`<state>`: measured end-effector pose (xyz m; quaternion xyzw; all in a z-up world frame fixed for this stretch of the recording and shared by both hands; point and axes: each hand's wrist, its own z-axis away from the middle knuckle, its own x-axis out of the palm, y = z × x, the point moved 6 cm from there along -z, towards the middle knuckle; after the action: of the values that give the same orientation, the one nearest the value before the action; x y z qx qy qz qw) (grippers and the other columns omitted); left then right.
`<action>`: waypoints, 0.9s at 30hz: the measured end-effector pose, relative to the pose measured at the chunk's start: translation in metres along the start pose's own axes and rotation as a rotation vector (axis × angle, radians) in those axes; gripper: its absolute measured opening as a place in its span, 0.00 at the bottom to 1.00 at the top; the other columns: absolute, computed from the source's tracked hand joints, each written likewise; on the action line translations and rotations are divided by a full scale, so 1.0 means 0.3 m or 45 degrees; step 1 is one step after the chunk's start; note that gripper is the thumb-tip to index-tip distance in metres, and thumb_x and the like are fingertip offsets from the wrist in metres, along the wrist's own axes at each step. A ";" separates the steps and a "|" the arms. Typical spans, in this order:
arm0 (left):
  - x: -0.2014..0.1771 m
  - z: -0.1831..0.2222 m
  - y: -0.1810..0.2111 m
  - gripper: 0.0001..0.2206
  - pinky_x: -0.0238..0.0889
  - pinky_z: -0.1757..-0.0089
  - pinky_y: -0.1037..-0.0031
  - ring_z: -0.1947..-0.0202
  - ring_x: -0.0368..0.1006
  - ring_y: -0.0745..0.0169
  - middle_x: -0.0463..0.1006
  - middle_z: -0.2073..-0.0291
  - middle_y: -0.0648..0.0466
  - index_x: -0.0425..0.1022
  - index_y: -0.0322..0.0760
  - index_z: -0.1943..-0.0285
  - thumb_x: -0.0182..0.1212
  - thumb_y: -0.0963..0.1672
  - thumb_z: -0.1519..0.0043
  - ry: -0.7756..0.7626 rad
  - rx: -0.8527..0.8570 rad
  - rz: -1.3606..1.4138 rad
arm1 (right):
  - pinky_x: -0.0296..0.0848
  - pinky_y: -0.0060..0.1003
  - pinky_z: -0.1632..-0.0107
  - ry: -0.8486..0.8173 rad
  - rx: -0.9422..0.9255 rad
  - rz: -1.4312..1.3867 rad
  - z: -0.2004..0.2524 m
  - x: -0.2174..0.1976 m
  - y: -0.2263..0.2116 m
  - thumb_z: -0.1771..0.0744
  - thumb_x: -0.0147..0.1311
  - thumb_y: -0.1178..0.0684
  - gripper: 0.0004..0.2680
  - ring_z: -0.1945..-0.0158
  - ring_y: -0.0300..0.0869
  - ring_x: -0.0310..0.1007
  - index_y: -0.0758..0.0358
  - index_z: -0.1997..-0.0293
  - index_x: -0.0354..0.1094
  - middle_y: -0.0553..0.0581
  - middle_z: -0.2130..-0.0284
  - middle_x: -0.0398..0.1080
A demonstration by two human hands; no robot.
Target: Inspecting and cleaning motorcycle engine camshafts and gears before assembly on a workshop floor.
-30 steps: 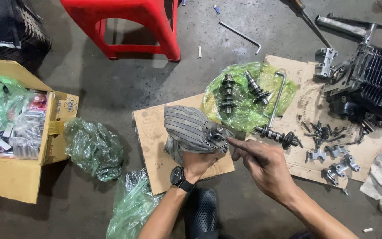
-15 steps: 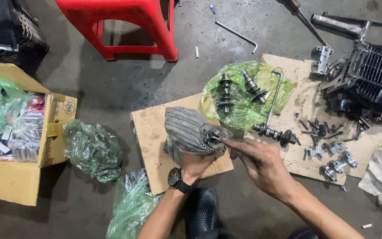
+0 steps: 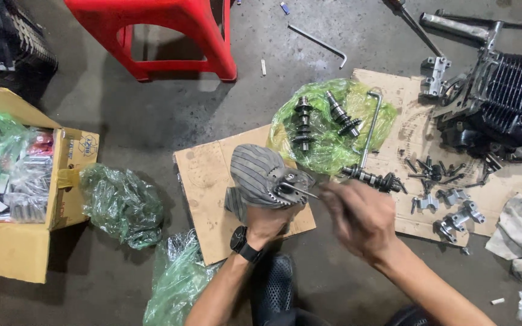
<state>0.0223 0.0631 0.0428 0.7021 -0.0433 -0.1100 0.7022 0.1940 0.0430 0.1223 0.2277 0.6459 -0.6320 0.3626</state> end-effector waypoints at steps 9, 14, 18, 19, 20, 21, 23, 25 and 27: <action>0.108 0.056 -0.113 0.13 0.72 0.66 0.62 0.69 0.79 0.50 0.84 0.66 0.44 0.82 0.30 0.51 0.72 0.43 0.41 -0.311 -0.417 0.161 | 0.69 0.32 0.79 0.937 0.170 -0.911 -0.141 -0.106 0.157 0.25 0.42 0.47 0.15 0.81 0.36 0.70 0.64 0.63 0.71 0.52 0.79 0.72; 0.153 0.069 -0.078 0.17 0.74 0.59 0.64 0.63 0.80 0.53 0.83 0.60 0.48 0.79 0.33 0.49 0.72 0.46 0.45 -0.502 -0.178 -0.113 | 0.77 0.36 0.76 0.287 0.692 -1.185 -0.393 -0.008 0.220 0.31 0.50 0.53 0.08 0.79 0.39 0.75 0.68 0.59 0.72 0.56 0.75 0.75; 0.230 0.100 -0.120 0.19 0.74 0.56 0.65 0.60 0.80 0.54 0.83 0.58 0.49 0.78 0.35 0.49 0.71 0.47 0.46 -0.633 -0.055 -0.240 | 0.79 0.35 0.75 -0.168 0.480 -0.756 -0.472 0.016 -0.020 0.31 0.53 0.55 0.08 0.76 0.39 0.79 0.70 0.53 0.72 0.55 0.71 0.77; 0.259 0.109 -0.180 0.18 0.75 0.57 0.65 0.62 0.80 0.54 0.84 0.60 0.50 0.79 0.36 0.50 0.71 0.48 0.45 -0.646 -0.114 -0.279 | 0.80 0.37 0.74 -0.310 0.340 -0.641 -0.476 0.039 -0.095 0.33 0.50 0.58 0.10 0.76 0.41 0.79 0.66 0.47 0.69 0.56 0.69 0.76; 0.283 0.118 -0.240 0.18 0.75 0.58 0.65 0.64 0.80 0.55 0.84 0.62 0.51 0.79 0.36 0.51 0.71 0.50 0.44 -0.660 -0.173 -0.318 | 0.80 0.40 0.73 -0.450 0.201 -0.523 -0.479 0.063 -0.172 0.34 0.47 0.61 0.14 0.75 0.44 0.80 0.62 0.41 0.66 0.56 0.66 0.75; 0.281 0.105 -0.316 0.18 0.75 0.58 0.65 0.64 0.80 0.55 0.84 0.62 0.51 0.79 0.36 0.51 0.71 0.50 0.44 -0.659 -0.166 -0.323 | 0.80 0.40 0.73 -0.444 0.196 -0.522 -0.414 0.078 -0.206 0.34 0.47 0.61 0.14 0.75 0.44 0.80 0.62 0.41 0.66 0.56 0.66 0.75; 0.240 0.079 -0.479 0.14 0.75 0.60 0.65 0.67 0.80 0.55 0.85 0.64 0.53 0.80 0.42 0.51 0.70 0.51 0.40 -0.555 -0.157 -0.557 | 0.77 0.50 0.55 -0.266 -0.601 0.067 -0.273 0.098 -0.388 0.33 0.47 0.61 0.20 0.60 0.57 0.78 0.63 0.30 0.62 0.68 0.58 0.73; 0.131 0.051 -0.565 0.12 0.73 0.58 0.64 0.63 0.79 0.55 0.84 0.61 0.54 0.79 0.48 0.48 0.70 0.48 0.38 -0.423 0.095 -0.859 | 0.75 0.50 0.45 -0.087 -0.762 -0.097 -0.147 0.077 -0.265 0.31 0.47 0.59 0.16 0.48 0.57 0.76 0.61 0.34 0.62 0.66 0.48 0.71; 0.057 0.038 -0.517 0.12 0.71 0.56 0.63 0.59 0.78 0.55 0.82 0.57 0.56 0.78 0.54 0.44 0.70 0.46 0.35 -0.290 0.347 -1.155 | 0.73 0.49 0.36 0.089 -0.916 -0.268 -0.086 0.041 -0.192 0.29 0.46 0.56 0.12 0.35 0.58 0.74 0.59 0.37 0.62 0.64 0.38 0.70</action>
<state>0.0221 0.0497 -0.1131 0.7192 0.1767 -0.4743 0.4760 0.1382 0.0606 0.1491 0.0395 0.8585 -0.3902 0.3303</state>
